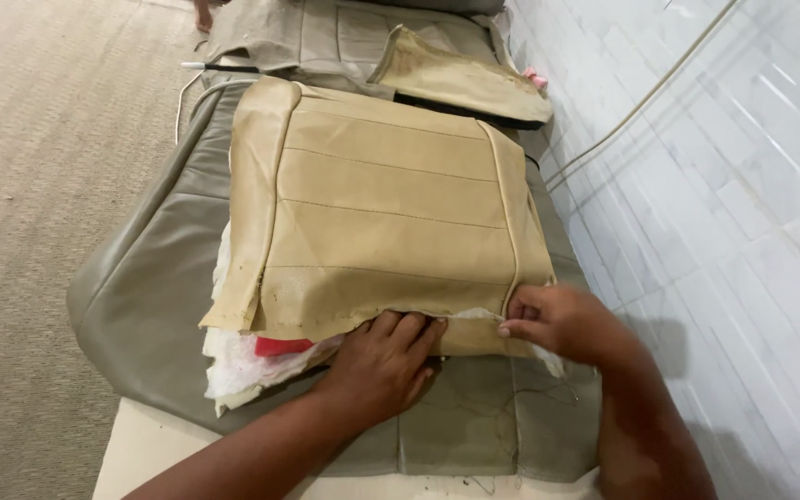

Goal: Hand-stitching a tan leather cover onto a padded seat base using a needle and thread

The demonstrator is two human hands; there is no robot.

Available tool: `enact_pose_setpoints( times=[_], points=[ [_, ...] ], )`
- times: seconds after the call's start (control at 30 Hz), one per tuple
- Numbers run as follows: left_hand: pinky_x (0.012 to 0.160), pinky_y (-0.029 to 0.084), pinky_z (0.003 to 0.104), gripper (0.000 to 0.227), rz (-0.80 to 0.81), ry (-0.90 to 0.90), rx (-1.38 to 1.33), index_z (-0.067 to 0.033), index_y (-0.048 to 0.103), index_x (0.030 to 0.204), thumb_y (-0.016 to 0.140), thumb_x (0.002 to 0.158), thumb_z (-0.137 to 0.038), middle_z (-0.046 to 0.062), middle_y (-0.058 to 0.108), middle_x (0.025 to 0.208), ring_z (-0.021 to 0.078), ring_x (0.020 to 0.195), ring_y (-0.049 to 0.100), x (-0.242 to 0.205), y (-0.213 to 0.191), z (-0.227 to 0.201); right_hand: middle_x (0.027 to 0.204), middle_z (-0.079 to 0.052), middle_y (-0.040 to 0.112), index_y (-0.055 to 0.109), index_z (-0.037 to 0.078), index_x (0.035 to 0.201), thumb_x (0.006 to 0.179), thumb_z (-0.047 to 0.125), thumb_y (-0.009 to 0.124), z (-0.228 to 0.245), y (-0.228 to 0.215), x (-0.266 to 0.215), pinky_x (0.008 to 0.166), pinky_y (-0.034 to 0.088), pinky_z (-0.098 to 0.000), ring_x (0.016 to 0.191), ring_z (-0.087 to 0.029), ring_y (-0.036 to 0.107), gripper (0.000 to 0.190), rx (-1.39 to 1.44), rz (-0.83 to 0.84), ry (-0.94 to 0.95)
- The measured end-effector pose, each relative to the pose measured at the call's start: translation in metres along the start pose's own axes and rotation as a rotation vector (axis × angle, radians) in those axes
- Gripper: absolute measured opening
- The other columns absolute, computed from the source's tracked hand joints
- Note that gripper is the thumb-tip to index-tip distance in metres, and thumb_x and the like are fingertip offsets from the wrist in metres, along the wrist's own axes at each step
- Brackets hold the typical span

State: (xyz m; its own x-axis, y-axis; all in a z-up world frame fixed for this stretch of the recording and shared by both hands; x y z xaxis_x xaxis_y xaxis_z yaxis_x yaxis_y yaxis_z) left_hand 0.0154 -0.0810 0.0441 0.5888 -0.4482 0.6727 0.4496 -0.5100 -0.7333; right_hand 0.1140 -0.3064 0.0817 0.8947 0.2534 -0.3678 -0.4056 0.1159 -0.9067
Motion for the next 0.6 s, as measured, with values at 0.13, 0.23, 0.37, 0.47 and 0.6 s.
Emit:
enact_pose_setpoints(
  times=[0.13,0.23,0.37,0.47,0.6],
  points=[
    [0.065,0.049,0.045,0.064,0.01,-0.028,-0.004,-0.0115,0.062,0.136,0.078,0.079,-0.038,0.008,0.06,0.114,0.0305,0.091,0.054,-0.002,0.006,0.002,0.068,0.004,0.075,0.07,0.02,0.08,0.082,0.033,0.082,0.037,0.013,-0.022,0.054,0.049,-0.0323,0.055,-0.013,0.066,0.019,-0.033,-0.399,-0.461],
    [0.064,0.05,0.044,0.062,0.021,-0.021,0.003,-0.0117,0.06,0.138,0.074,0.085,-0.039,0.008,0.06,0.115,0.0303,0.092,0.054,-0.003,0.006,0.001,0.083,-0.003,0.066,0.064,0.015,0.086,0.087,0.023,0.078,0.075,0.023,-0.037,0.068,0.047,-0.0385,0.076,-0.025,0.062,0.016,-0.077,-0.675,-0.682],
    [0.063,0.049,0.042,0.048,-0.08,-0.004,-0.061,-0.0061,0.065,0.127,0.073,0.085,-0.028,0.009,0.061,0.107,0.0294,0.087,0.055,0.001,-0.009,0.0,0.08,-0.006,0.055,0.061,0.013,0.085,0.095,0.026,0.071,0.083,0.035,-0.027,0.059,0.043,-0.0405,0.071,-0.027,0.055,0.02,-0.253,-0.759,-0.723],
    [0.064,0.048,0.042,0.041,-0.122,0.0,-0.088,-0.0045,0.065,0.12,0.072,0.085,-0.025,0.01,0.061,0.105,0.0296,0.085,0.055,0.005,-0.015,0.002,0.085,-0.007,0.057,0.063,0.012,0.09,0.095,0.03,0.072,0.082,0.032,-0.021,0.065,0.046,-0.0404,0.076,-0.029,0.057,0.021,-0.23,-0.806,-0.721],
    [0.059,0.044,0.042,0.026,-0.142,0.023,-0.076,-0.0068,0.066,0.107,0.07,0.087,-0.022,0.01,0.057,0.097,0.0294,0.08,0.052,0.006,-0.022,-0.001,0.087,-0.006,0.058,0.067,0.013,0.099,0.095,0.038,0.074,0.082,0.034,-0.02,0.066,0.048,-0.041,0.077,-0.028,0.058,0.026,-0.275,-0.919,-0.717]
  ],
)
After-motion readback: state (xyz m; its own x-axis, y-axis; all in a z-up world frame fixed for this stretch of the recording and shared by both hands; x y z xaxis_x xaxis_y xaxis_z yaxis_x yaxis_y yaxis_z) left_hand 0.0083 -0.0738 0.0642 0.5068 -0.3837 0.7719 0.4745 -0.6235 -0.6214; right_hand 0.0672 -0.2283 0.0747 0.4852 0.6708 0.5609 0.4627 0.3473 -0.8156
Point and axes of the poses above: each hand's wrist, its own x-axis towards the middle knuckle, its own y-axis out of the palm, z = x × y, the point moved 6 cm from there along x, towards the middle knuckle
